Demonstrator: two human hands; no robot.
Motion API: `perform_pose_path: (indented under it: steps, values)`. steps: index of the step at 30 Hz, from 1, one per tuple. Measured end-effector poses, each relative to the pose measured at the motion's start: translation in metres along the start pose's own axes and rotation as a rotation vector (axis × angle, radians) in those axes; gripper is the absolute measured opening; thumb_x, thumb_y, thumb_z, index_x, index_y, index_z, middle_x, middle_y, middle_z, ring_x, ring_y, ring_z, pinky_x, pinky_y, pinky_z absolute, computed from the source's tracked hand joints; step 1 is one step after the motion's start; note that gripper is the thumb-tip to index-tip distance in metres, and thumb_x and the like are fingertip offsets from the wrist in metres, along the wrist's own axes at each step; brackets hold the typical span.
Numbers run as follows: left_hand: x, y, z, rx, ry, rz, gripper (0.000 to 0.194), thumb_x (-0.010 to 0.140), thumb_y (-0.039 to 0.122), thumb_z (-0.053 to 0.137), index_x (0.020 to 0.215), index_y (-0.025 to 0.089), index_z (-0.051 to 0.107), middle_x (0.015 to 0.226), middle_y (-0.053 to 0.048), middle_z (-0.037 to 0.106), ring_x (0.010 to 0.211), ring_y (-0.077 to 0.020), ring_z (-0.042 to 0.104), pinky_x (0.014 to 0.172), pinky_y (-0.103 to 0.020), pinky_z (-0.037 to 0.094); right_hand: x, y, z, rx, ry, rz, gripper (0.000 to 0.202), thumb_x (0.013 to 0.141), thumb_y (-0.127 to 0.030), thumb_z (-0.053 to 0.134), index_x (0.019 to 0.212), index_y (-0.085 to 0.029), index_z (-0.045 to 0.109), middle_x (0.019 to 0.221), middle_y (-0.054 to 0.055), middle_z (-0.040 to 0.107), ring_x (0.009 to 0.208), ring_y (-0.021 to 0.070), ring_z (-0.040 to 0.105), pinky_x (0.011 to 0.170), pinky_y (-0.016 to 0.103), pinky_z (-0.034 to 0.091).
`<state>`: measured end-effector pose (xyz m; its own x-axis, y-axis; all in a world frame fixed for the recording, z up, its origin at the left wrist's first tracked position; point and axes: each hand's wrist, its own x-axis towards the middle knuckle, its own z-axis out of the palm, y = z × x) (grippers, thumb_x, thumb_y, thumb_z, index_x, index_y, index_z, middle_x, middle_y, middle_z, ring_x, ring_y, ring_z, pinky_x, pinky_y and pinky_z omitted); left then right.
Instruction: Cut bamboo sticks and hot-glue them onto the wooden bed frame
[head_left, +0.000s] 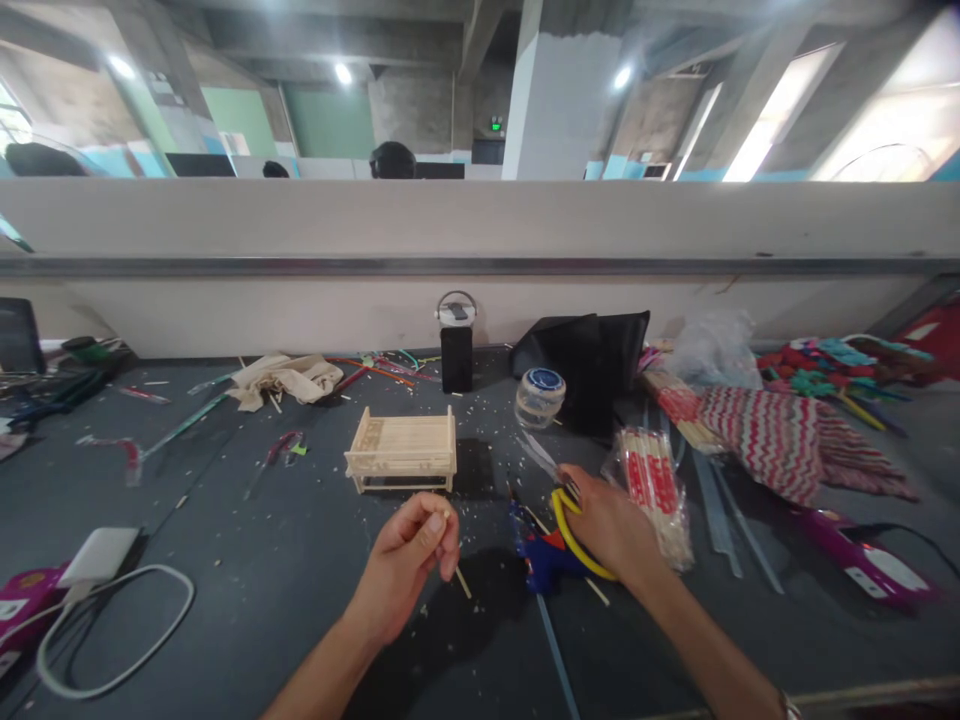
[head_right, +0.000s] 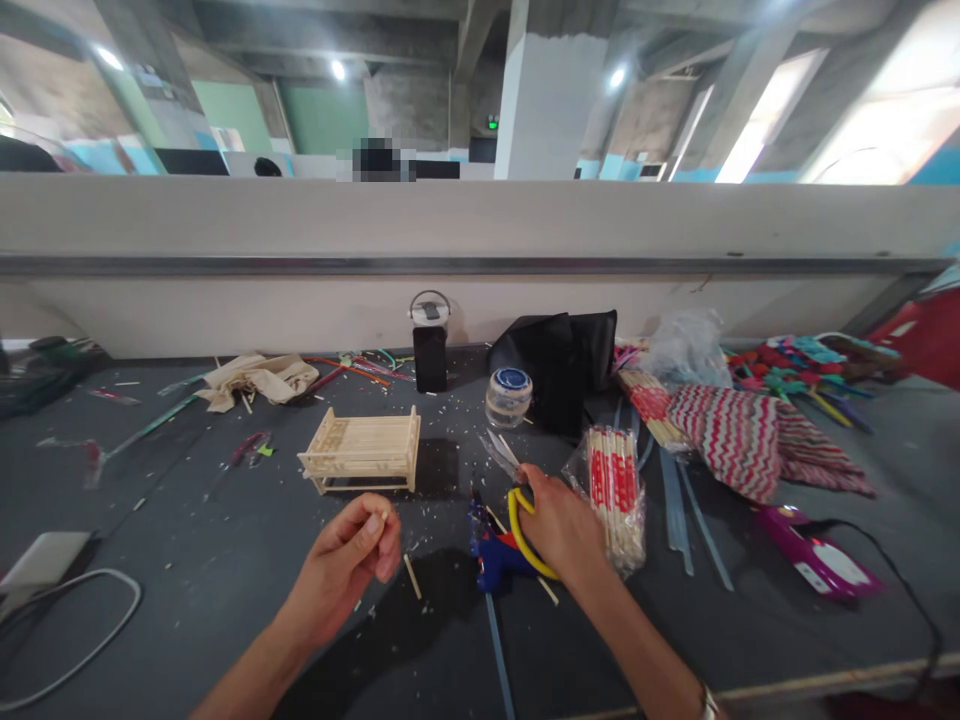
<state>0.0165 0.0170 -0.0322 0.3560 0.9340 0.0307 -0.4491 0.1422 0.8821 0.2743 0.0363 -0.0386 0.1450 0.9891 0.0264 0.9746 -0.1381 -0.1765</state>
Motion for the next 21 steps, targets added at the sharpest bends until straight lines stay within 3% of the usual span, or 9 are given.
perform_pose_path:
  steps: [2, 4, 7, 9, 10, 13, 16, 21]
  values:
    - [-0.002, -0.001, -0.005, 0.049, 0.02, 0.064, 0.01, 0.088, 0.028, 0.058, 0.086, 0.018, 0.06, 0.076, 0.001, 0.053, 0.062, -0.0085, 0.05, 0.061, -0.023, 0.036, 0.003, 0.006, 0.003, -0.037, -0.045, -0.034, 0.043, 0.082, -0.024, 0.055, 0.125, -0.022, 0.055, 0.098, 0.01, 0.07, 0.087, 0.025, 0.067, 0.069, 0.03, 0.046]
    - [-0.002, -0.002, -0.01, 0.096, 0.067, 0.105, 0.008, 0.085, 0.027, 0.063, 0.085, 0.019, 0.062, 0.082, 0.0, 0.053, 0.066, -0.0082, 0.049, 0.065, -0.023, 0.037, 0.004, 0.008, 0.002, -0.107, -0.011, -0.088, 0.044, 0.081, -0.024, 0.057, 0.125, -0.02, 0.057, 0.096, 0.012, 0.07, 0.09, 0.0278, 0.065, 0.073, 0.034, 0.046]
    - [-0.002, -0.004, -0.013, 0.159, 0.147, 0.077, 0.009, 0.085, 0.028, 0.063, 0.086, 0.019, 0.064, 0.076, 0.002, 0.052, 0.062, -0.0069, 0.046, 0.062, -0.021, 0.036, -0.001, -0.004, -0.006, -0.127, 0.193, -0.141, 0.036, 0.081, -0.025, 0.058, 0.115, -0.017, 0.064, 0.095, 0.015, 0.068, 0.094, 0.032, 0.061, 0.081, 0.042, 0.044]
    - [-0.002, -0.006, -0.012, 0.197, 0.187, 0.062, 0.011, 0.084, 0.029, 0.063, 0.087, 0.019, 0.064, 0.07, 0.003, 0.052, 0.061, -0.0076, 0.046, 0.061, -0.021, 0.036, -0.009, -0.024, -0.014, 0.102, 0.28, -0.225, 0.028, 0.083, -0.021, 0.055, 0.11, -0.017, 0.066, 0.098, 0.012, 0.068, 0.093, 0.0268, 0.061, 0.084, 0.038, 0.045]
    - [-0.002, -0.007, -0.011, 0.217, 0.203, 0.064, 0.011, 0.083, 0.029, 0.063, 0.086, 0.019, 0.064, 0.069, 0.003, 0.053, 0.061, -0.0081, 0.047, 0.061, -0.021, 0.037, -0.014, -0.036, -0.018, 0.288, 0.263, -0.276, 0.024, 0.086, -0.02, 0.052, 0.105, -0.019, 0.066, 0.097, 0.008, 0.068, 0.088, 0.0214, 0.063, 0.082, 0.033, 0.046]
    - [-0.001, -0.006, -0.008, 0.291, 0.245, 0.07, 0.014, 0.08, 0.03, 0.067, 0.084, 0.018, 0.063, 0.072, 0.002, 0.058, 0.064, -0.0096, 0.051, 0.062, -0.021, 0.041, -0.029, -0.073, -0.021, 0.688, 0.028, -0.401, 0.014, 0.085, -0.023, 0.057, 0.094, -0.023, 0.067, 0.084, 0.0, 0.069, 0.068, 0.0123, 0.062, 0.064, 0.021, 0.047]
    - [0.001, -0.004, -0.009, 0.401, 0.262, 0.089, 0.014, 0.077, 0.03, 0.068, 0.081, 0.017, 0.063, 0.075, 0.001, 0.061, 0.067, -0.0111, 0.054, 0.063, -0.022, 0.043, -0.034, -0.098, -0.016, 0.772, -0.023, -0.456, 0.013, 0.081, -0.018, 0.061, 0.091, -0.022, 0.068, 0.078, -0.002, 0.067, 0.066, 0.011, 0.06, 0.061, 0.02, 0.045]
    - [0.008, 0.0, -0.016, 0.577, 0.29, 0.113, 0.016, 0.077, 0.032, 0.065, 0.08, 0.016, 0.066, 0.072, -0.001, 0.064, 0.067, -0.0139, 0.057, 0.063, -0.023, 0.045, -0.025, -0.111, -0.001, 0.742, 0.012, -0.493, 0.017, 0.077, -0.008, 0.062, 0.085, -0.022, 0.069, 0.078, -0.002, 0.068, 0.068, 0.0118, 0.06, 0.064, 0.021, 0.044]
